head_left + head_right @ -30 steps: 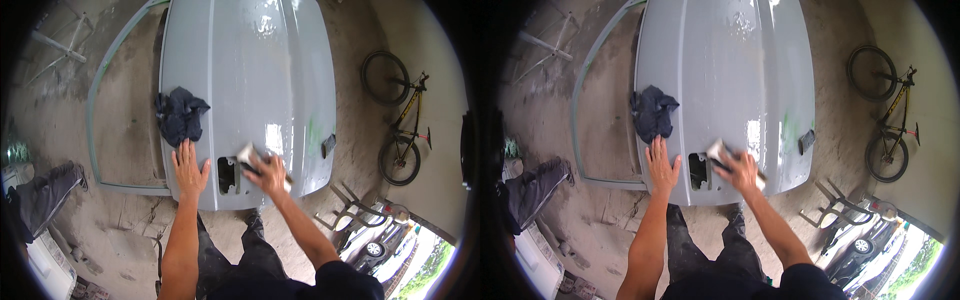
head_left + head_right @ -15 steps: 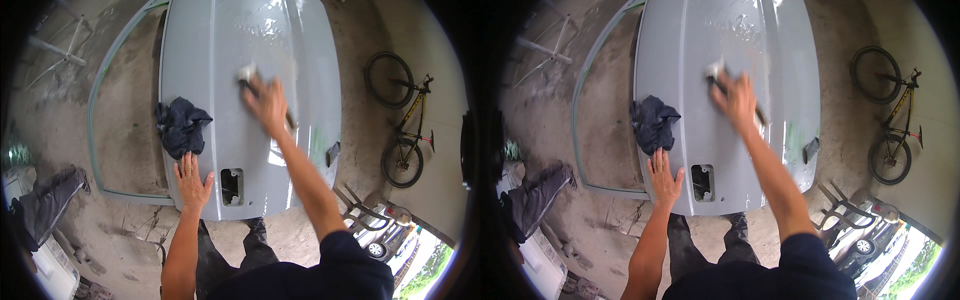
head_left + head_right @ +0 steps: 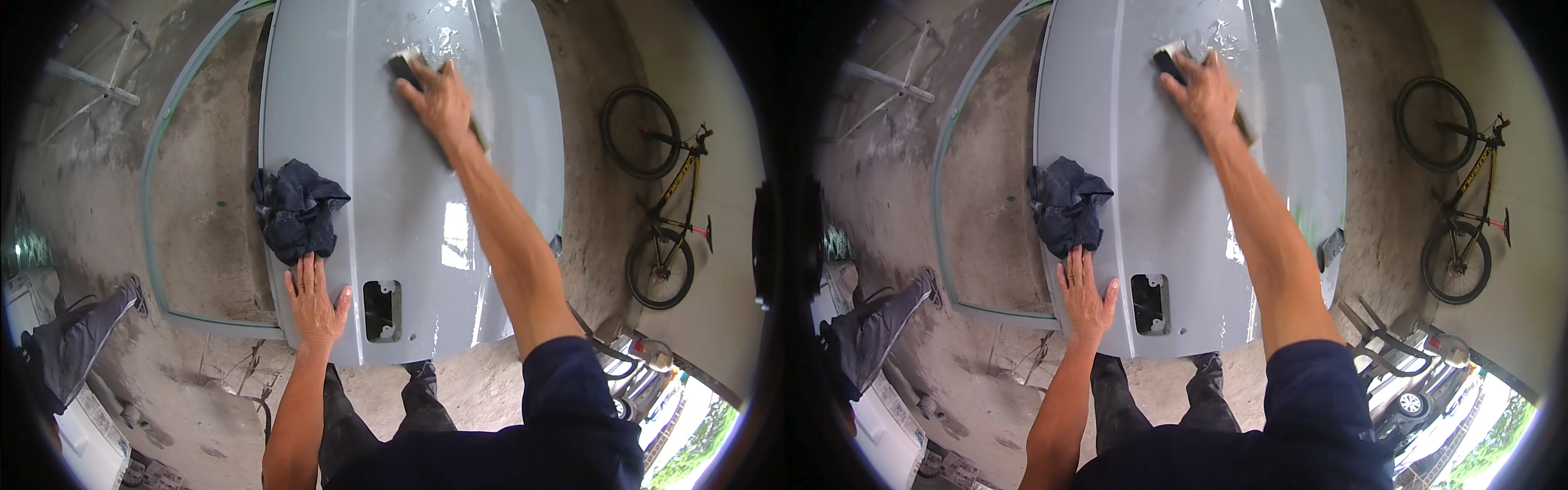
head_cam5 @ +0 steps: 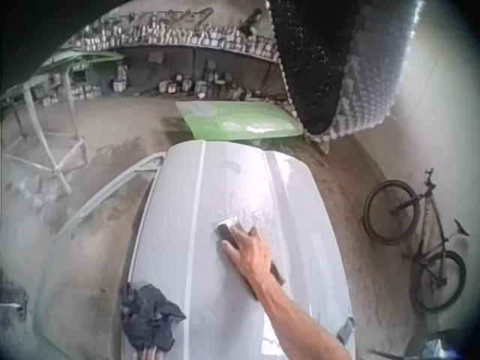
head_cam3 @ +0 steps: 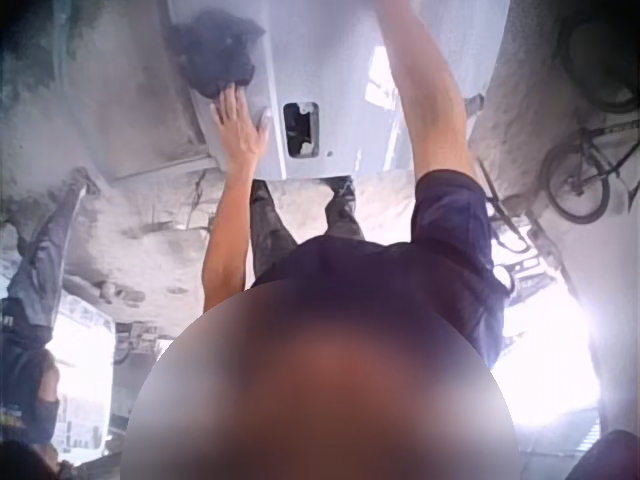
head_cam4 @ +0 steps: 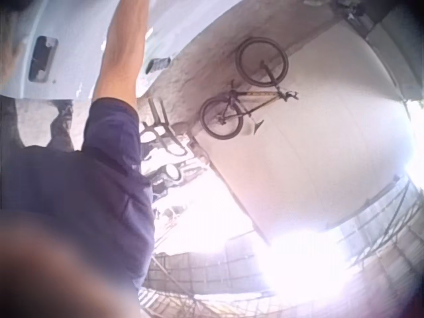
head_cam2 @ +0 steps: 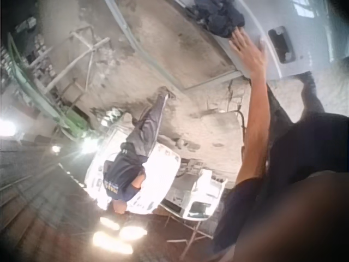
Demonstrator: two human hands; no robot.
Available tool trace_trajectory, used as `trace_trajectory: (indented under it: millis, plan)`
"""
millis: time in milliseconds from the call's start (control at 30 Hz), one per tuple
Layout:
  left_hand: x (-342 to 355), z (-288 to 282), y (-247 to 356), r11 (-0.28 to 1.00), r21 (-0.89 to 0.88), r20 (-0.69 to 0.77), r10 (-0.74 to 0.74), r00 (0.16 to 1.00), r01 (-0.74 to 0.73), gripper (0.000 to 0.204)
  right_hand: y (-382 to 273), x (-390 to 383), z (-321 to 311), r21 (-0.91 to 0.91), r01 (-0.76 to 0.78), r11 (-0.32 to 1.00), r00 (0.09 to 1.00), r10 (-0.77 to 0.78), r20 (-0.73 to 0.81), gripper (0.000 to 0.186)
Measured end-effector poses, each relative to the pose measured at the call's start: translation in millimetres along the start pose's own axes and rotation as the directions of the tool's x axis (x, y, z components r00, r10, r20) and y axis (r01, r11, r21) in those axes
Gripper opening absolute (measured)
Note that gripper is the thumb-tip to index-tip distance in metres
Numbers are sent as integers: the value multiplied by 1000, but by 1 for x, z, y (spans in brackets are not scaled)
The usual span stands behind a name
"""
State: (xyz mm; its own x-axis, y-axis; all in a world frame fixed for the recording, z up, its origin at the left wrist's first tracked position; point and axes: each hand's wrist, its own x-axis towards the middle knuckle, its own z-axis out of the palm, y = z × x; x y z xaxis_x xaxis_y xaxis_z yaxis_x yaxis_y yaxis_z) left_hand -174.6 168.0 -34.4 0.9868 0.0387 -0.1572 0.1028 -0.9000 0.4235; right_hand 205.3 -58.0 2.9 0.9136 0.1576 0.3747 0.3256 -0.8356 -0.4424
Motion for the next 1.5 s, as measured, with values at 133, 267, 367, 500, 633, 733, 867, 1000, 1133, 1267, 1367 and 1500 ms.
trace_trajectory:
  millis: [133,267,367,500,633,733,867,1000,1133,1267,1367,1500]
  plan:
    - [7,-10,7,999,34,15,-23,1000,22,84,-67,-172,-81,-31,-210,977,931,210,300,48]
    - [8,-11,8,1000,21,-16,0,1000,1,84,-65,-248,-114,-37,-79,996,902,87,422,55]
    - [4,-3,2,1000,5,-25,0,1000,0,83,-17,-136,-59,13,-6,1000,926,0,378,55]
    - [-2,4,-3,999,-34,-46,7,999,-8,83,29,50,14,-53,2,999,996,3,91,49]
    - [1,-2,1,1000,-3,-3,-16,1000,16,84,-20,-27,-13,-18,-59,998,994,60,91,50]
    - [5,-8,5,1000,17,34,-20,999,19,85,-62,-175,-87,-72,-218,973,926,230,299,55]
    - [6,-7,4,1000,-9,16,11,1000,-11,87,-42,-197,-105,-124,-126,984,857,171,486,58]
    - [1,3,-2,1000,-8,-11,16,1000,-16,85,35,-23,-19,73,18,997,975,-34,221,59]
    - [-1,7,-3,1000,22,-51,8,999,-6,85,36,35,12,-34,0,999,1000,-1,-21,57]
    - [5,-3,4,1000,24,-42,15,999,-14,84,-48,-155,-64,24,-98,995,976,91,198,48]
    - [8,-9,7,999,31,-28,16,999,-15,84,-86,-283,-130,34,23,999,927,-34,373,62]
    - [6,-5,4,1000,17,-13,1,1000,-1,86,-42,-200,-81,79,5,997,915,-36,402,60]
